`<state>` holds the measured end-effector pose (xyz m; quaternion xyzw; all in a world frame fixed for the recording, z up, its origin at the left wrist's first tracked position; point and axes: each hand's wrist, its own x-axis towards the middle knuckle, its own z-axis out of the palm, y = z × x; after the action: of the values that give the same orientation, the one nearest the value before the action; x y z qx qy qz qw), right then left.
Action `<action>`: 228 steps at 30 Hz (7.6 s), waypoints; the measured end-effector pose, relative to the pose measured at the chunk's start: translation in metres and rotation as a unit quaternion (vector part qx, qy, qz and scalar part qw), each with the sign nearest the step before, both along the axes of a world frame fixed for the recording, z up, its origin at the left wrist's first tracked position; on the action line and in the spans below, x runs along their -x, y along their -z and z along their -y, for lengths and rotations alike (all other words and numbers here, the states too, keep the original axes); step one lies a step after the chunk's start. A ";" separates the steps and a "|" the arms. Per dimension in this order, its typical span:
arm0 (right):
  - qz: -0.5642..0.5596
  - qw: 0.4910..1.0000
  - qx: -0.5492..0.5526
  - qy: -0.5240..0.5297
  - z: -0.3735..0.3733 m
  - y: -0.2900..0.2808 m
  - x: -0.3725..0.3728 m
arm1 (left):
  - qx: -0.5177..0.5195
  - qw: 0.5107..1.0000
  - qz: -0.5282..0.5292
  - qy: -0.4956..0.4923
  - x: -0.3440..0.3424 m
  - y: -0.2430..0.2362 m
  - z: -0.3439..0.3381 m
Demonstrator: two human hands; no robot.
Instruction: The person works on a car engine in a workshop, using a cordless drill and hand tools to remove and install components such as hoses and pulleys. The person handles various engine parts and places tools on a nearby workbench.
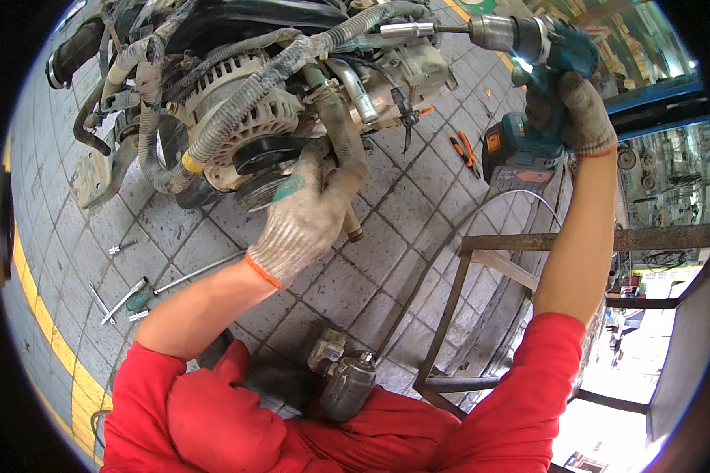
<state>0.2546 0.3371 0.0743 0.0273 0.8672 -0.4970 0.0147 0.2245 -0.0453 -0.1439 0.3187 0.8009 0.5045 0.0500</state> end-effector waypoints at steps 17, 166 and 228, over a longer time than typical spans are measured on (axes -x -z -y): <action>-0.153 0.980 0.088 0.087 0.063 0.107 -0.131 | 0.151 0.961 -0.197 -0.120 0.035 0.026 -0.069; -0.080 0.913 -0.390 0.083 0.150 0.105 -0.150 | 0.083 0.977 0.132 0.146 -0.020 0.104 0.089; -0.249 0.956 -0.031 0.152 0.146 0.280 -0.080 | 0.165 0.817 -0.506 0.219 0.045 -0.086 -0.033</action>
<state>0.3347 0.1910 -0.2055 0.0350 0.8440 -0.4572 -0.2782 0.1798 -0.0122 -0.0584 0.6836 0.6931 0.1081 -0.2016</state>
